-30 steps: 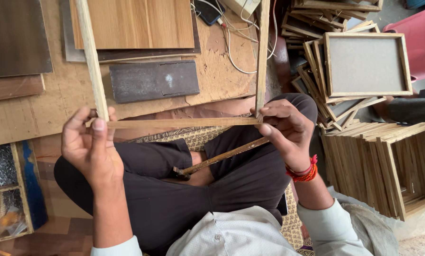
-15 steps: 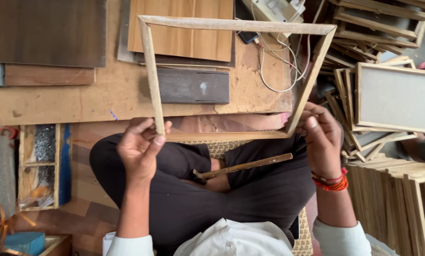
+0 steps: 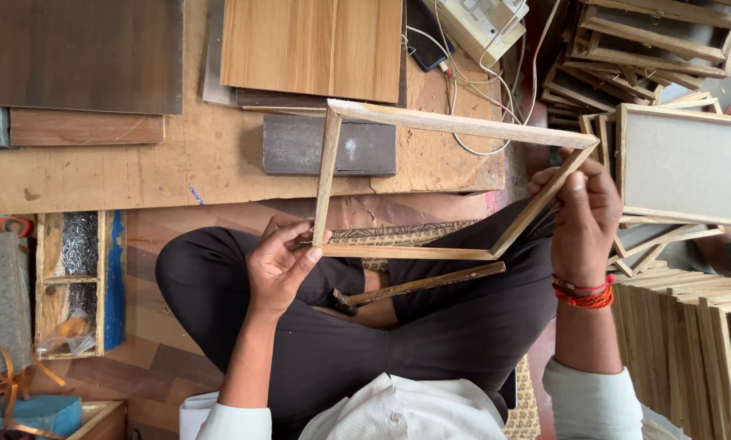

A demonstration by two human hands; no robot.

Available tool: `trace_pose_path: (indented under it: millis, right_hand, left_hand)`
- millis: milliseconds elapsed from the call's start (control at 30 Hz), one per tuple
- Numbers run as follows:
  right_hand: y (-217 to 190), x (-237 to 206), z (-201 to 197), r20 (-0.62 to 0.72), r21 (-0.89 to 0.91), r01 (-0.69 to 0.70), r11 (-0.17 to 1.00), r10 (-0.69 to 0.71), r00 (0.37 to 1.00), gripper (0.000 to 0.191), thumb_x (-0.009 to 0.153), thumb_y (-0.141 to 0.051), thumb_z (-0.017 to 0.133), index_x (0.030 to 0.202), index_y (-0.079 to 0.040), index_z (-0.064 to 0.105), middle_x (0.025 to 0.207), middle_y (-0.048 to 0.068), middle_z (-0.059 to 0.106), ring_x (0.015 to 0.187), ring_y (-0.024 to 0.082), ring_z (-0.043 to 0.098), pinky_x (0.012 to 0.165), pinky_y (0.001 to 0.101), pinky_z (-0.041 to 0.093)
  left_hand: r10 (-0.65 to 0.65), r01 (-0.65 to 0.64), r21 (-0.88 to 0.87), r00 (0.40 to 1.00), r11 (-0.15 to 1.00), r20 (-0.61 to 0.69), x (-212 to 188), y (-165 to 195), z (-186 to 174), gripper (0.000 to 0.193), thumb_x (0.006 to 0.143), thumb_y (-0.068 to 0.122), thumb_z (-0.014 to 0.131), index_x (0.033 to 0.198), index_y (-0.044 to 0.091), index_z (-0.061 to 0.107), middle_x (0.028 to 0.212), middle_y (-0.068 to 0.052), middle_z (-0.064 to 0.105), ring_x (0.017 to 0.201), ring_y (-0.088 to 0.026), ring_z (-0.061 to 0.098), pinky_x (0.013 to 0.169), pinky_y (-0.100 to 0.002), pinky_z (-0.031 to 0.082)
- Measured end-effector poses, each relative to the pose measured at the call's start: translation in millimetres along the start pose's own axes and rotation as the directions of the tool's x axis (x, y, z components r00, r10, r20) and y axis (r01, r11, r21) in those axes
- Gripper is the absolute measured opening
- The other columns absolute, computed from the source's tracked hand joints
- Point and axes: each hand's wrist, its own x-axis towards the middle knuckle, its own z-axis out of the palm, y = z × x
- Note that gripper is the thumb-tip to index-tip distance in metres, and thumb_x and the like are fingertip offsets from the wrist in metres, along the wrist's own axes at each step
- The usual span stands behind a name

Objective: The person sits on the floor and assembles wooden picture frames by placing panels into frames and tapping them with a hammer. The person repeatedly picks up panels, aligns them in frames, and hammers them into place, stacking completed frames nearby.

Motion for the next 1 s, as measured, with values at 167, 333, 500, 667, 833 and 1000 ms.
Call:
trace_pose_path:
  millis: [167,333,500,667,833,1000]
  right_hand:
    - [-5,5,-6,0.005,0.043,0.049,0.998,-0.049,0.999,0.022,0.126,-0.02,0.048,0.129,0.001,0.055,0.108,0.015,0.07,0.095,0.019,0.069,0.089,0.0315,0.057]
    - [-15,17,-7,-0.065,0.045,0.011,0.999,-0.008,0.998,0.034,0.12,-0.022,0.045,0.143,0.001,0.054,0.11,0.012,0.07,0.099,0.021,0.071,0.093,0.035,0.06]
    - [-26,22,-12,-0.059,0.072,0.01,0.997,-0.006,0.998,0.041,0.115,-0.028,0.042,0.133,0.003,0.061,0.108,0.012,0.073,0.098,0.019,0.074,0.092,0.0332,0.061]
    - [-33,21,-11,-0.027,-0.086,0.006,0.996,-0.009,1.0,0.028,0.111,-0.018,0.059,0.128,0.004,0.061,0.109,0.008,0.071,0.099,0.015,0.07,0.091,0.0298,0.058]
    - [-52,21,-4,0.055,-0.097,0.026,0.995,-0.021,0.998,0.023,0.11,-0.017,0.063,0.122,0.003,0.062,0.105,0.006,0.071,0.097,0.013,0.068,0.091,0.0276,0.056]
    - [-72,19,29,0.166,-0.118,0.225,0.967,-0.204,0.965,0.017,0.109,-0.012,0.069,0.121,-0.001,0.063,0.117,0.007,0.066,0.108,0.012,0.065,0.097,0.0259,0.054]
  left_hand:
    - [0.036,-0.036,0.018,0.999,0.999,0.026,0,0,-1,0.035,0.095,-0.007,0.07,0.129,-0.007,0.061,0.125,-0.011,0.06,0.118,-0.026,0.069,0.105,-0.039,0.06]
    - [0.053,-0.053,0.084,0.999,0.995,0.003,-1,2,3,0.031,0.094,-0.009,0.069,0.124,-0.008,0.06,0.125,-0.01,0.057,0.118,-0.026,0.069,0.104,-0.038,0.059]
    - [0.025,-0.023,0.109,1.0,0.994,-0.011,-4,1,12,0.031,0.094,-0.011,0.067,0.124,-0.009,0.059,0.124,-0.009,0.057,0.118,-0.026,0.069,0.105,-0.038,0.058]
    - [0.036,-0.031,0.13,0.999,0.991,-0.029,-3,-5,11,0.03,0.094,-0.01,0.068,0.123,-0.008,0.059,0.125,-0.008,0.057,0.119,-0.024,0.068,0.104,-0.037,0.059]
    - [0.094,-0.077,0.222,0.993,0.972,-0.066,4,-11,3,0.03,0.094,-0.009,0.07,0.123,-0.007,0.06,0.127,-0.008,0.059,0.115,-0.019,0.067,0.1,-0.034,0.06]
    - [0.163,-0.004,0.471,0.941,0.882,-0.298,40,14,-20,0.023,0.096,-0.009,0.069,0.118,-0.01,0.063,0.112,-0.013,0.066,0.095,-0.017,0.061,0.083,-0.03,0.05]
